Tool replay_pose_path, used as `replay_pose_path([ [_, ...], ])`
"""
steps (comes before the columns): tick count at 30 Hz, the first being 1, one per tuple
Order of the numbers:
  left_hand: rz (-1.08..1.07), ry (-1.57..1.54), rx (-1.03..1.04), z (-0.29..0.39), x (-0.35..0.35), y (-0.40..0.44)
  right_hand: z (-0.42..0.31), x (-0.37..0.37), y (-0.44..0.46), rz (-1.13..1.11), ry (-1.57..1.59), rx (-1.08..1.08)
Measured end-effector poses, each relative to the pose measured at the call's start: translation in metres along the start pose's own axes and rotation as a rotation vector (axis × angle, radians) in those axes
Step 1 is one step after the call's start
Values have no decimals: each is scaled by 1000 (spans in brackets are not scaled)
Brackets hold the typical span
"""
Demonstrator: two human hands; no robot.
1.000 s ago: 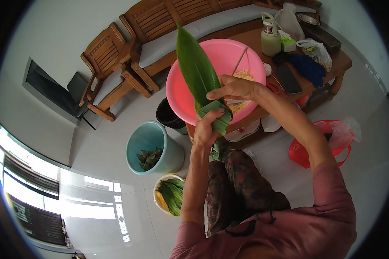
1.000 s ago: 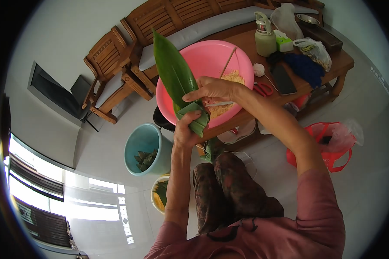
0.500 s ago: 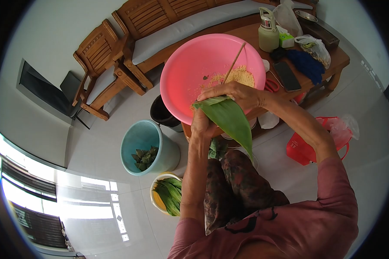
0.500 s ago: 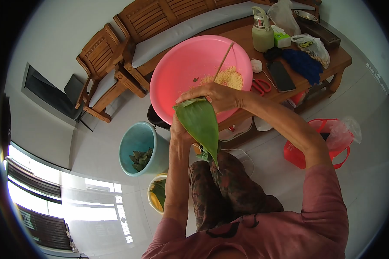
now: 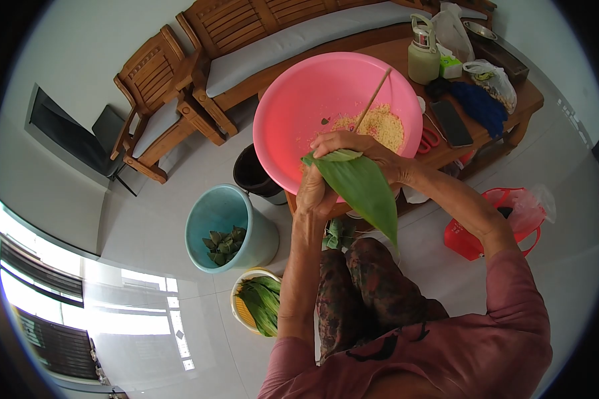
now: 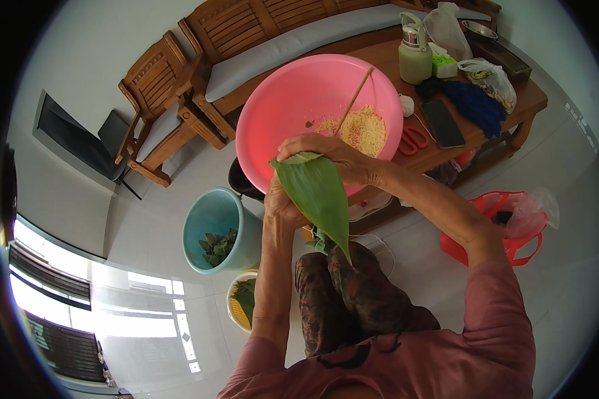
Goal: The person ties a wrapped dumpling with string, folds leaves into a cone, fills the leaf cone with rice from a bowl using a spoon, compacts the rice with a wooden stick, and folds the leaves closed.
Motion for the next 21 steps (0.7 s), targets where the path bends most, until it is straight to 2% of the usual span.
replay_pose_path([
  [3,-164,0,12,8,12,-6,-3,-1,1,-42,-86,-61],
  [6,-156,-115,85,22,44,-19,-5,-3,1,-99,-138,-81],
  [7,-92,-145,104,20,42,-20,-5,-2,2,-112,-182,-89],
  [10,35,79,151,19,26,-9,-5,0,4,-131,-243,-102],
  [13,-86,122,125,22,41,-10,-10,-5,3,-151,-295,-112],
  [17,-38,16,68,17,40,-16,-11,-4,-6,-57,-193,-102],
  [21,-64,74,12,14,33,-14,-20,-2,-11,-74,-561,-156],
])
Point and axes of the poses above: each hand's wrist, its own y-axis towards the middle knuckle, its own x-axis out of the palm, z = x × y, the point moved 5 cm from there along y, towards the middle knuckle, and after that the axes turned 1 degree about y, right-handed, at the moved point
